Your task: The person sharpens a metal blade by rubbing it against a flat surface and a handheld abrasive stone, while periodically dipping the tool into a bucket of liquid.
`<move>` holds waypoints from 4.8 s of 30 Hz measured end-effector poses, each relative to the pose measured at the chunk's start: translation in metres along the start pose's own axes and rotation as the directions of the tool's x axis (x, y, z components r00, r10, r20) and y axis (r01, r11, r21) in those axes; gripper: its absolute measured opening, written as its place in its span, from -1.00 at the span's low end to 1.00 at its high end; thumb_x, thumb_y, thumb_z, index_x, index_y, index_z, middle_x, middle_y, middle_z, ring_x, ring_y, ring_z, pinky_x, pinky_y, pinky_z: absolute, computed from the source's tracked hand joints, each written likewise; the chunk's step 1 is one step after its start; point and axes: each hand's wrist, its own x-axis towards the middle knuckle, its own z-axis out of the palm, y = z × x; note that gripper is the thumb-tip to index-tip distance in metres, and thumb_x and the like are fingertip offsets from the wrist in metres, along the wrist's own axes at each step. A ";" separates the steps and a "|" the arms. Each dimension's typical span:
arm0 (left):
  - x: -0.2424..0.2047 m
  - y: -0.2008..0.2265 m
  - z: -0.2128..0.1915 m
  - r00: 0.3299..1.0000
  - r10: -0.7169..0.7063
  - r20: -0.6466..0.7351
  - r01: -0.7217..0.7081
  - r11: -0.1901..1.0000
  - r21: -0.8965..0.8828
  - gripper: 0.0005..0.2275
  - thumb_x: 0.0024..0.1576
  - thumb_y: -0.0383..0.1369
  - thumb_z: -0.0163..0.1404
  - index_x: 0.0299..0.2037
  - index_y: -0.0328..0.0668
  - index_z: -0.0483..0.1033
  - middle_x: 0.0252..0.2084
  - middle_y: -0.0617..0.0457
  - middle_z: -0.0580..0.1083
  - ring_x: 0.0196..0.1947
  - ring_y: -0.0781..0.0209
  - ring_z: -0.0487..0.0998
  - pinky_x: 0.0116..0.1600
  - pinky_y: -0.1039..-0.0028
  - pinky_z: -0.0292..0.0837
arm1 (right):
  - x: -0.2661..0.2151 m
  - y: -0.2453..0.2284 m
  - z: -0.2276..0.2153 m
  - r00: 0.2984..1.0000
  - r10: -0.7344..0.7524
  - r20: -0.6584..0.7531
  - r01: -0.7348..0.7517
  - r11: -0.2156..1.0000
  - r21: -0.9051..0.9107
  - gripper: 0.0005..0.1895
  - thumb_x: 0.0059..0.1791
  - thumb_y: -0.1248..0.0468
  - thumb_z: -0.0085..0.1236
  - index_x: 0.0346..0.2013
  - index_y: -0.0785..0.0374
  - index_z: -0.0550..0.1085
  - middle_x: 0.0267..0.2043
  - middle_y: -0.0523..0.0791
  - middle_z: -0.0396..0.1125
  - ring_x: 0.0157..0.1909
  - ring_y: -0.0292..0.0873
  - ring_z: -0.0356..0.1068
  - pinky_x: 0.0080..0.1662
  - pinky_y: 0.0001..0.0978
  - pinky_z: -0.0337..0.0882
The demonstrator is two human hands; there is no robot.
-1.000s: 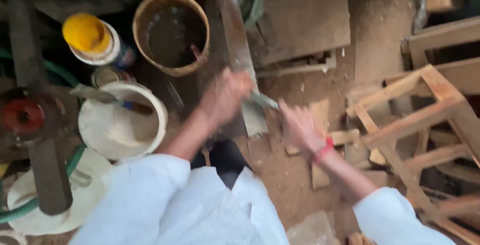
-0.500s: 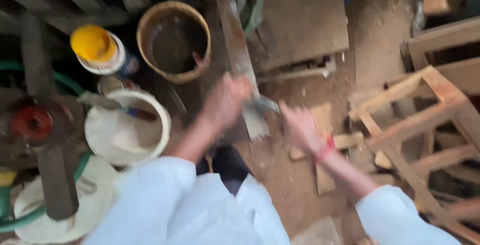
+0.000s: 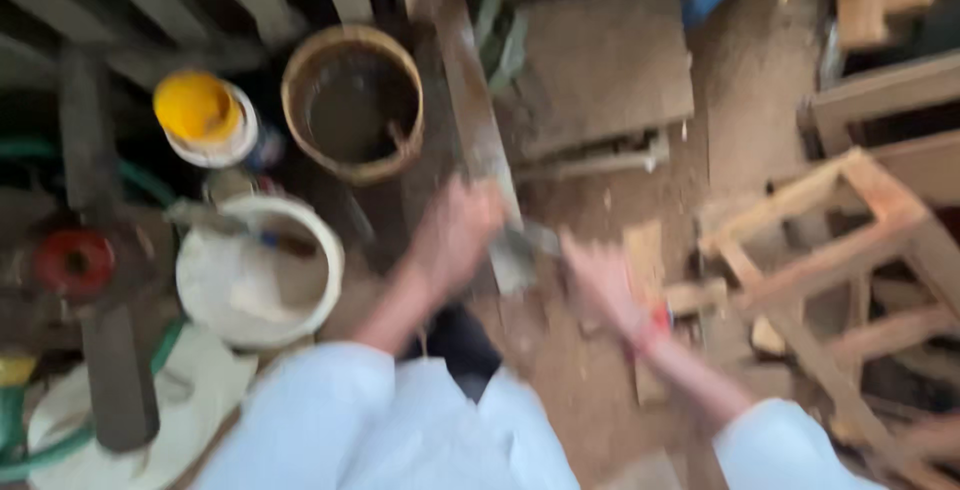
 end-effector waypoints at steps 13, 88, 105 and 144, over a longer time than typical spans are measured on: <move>-0.037 0.046 -0.004 0.994 -0.024 0.103 0.032 0.996 -0.080 -0.92 0.03 -0.54 -0.05 -0.43 -0.22 0.51 -0.29 -0.11 0.50 -0.23 -0.11 0.54 -0.05 0.13 0.47 | -0.057 -0.022 -0.001 0.997 0.027 0.075 -0.032 0.997 0.067 -0.50 -0.06 0.19 0.12 0.14 0.29 0.33 -0.45 0.06 0.44 -0.45 0.14 0.47 -0.37 0.10 0.42; 0.042 -0.003 -0.160 0.764 -0.629 0.144 0.318 0.173 -0.932 -0.64 0.00 -0.35 0.31 -0.08 -0.34 0.48 -0.31 0.06 0.57 -0.37 0.38 0.61 -0.26 0.57 0.60 | 0.062 -0.130 -0.139 0.703 -0.646 0.298 -0.710 -0.665 0.233 -0.57 0.22 -0.06 -0.28 -0.40 0.11 0.24 -0.50 -0.29 0.07 -0.65 -0.46 0.03 -0.51 -0.59 0.19; 0.036 -0.304 0.062 0.447 -0.895 -0.015 0.547 0.286 -0.787 -0.78 0.29 -0.28 -0.04 -0.10 -0.28 0.55 -0.25 -0.02 0.58 -0.37 0.21 0.56 -0.32 0.40 0.50 | 0.130 -0.132 -0.115 0.694 -0.478 0.539 -0.659 -0.723 0.208 -0.72 0.18 0.07 -0.21 -0.25 0.18 0.32 -0.46 -0.27 0.07 -0.52 -0.42 0.09 -0.44 -0.57 0.24; 0.027 -0.316 0.061 0.510 -0.859 -0.033 0.843 0.507 -0.178 -0.65 0.31 -0.10 0.00 -0.10 -0.29 0.62 -0.07 -0.29 0.53 -0.12 -0.16 0.57 -0.01 0.11 0.47 | 0.094 -0.078 -0.079 0.890 0.310 0.334 -0.409 0.224 0.884 -0.47 -0.01 0.28 0.15 0.27 0.29 0.41 -0.26 -0.14 0.48 -0.34 -0.32 0.40 -0.26 -0.43 0.46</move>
